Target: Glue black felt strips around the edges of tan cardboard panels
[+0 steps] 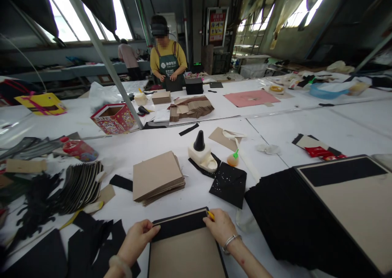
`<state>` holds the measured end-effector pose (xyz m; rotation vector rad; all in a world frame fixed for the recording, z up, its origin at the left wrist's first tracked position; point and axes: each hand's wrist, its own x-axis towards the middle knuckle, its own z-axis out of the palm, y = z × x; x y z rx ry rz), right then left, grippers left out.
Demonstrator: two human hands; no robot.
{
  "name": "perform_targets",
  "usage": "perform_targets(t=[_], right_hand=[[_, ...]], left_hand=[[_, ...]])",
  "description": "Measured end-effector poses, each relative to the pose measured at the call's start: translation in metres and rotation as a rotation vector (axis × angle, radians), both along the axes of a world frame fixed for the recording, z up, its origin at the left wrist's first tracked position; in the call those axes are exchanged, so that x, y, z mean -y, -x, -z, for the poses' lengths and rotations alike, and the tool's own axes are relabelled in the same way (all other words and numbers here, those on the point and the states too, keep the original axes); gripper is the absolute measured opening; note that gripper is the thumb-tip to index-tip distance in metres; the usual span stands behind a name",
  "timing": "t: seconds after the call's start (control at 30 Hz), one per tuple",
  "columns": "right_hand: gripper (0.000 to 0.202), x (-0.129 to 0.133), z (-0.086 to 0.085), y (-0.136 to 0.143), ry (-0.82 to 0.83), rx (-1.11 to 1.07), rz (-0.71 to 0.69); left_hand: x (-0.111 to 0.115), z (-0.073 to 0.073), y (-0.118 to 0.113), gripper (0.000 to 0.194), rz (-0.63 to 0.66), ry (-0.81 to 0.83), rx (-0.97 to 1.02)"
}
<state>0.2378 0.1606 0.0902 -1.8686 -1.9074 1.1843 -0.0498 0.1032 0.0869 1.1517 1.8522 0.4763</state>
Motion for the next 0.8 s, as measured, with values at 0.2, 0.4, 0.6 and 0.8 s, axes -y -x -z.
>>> perform_targets(t=[0.2,0.4,0.6,0.8], right_hand=[[0.027,0.000,0.000,0.004,-0.004,0.066,-0.012],[0.027,-0.001,0.004,0.005,0.002,0.097,-0.017],[0.027,-0.002,0.010,0.004,-0.019,0.119,-0.042],[0.032,-0.001,0.026,-0.007,-0.068,0.102,-0.135]], left_hand=[[-0.005,0.004,-0.002,0.033,0.002,0.020,-0.106],[-0.007,0.000,-0.002,0.032,-0.017,0.037,-0.137],[-0.007,0.002,-0.004,0.031,-0.066,0.040,-0.110],[0.003,0.009,-0.002,0.038,-0.157,0.030,-0.159]])
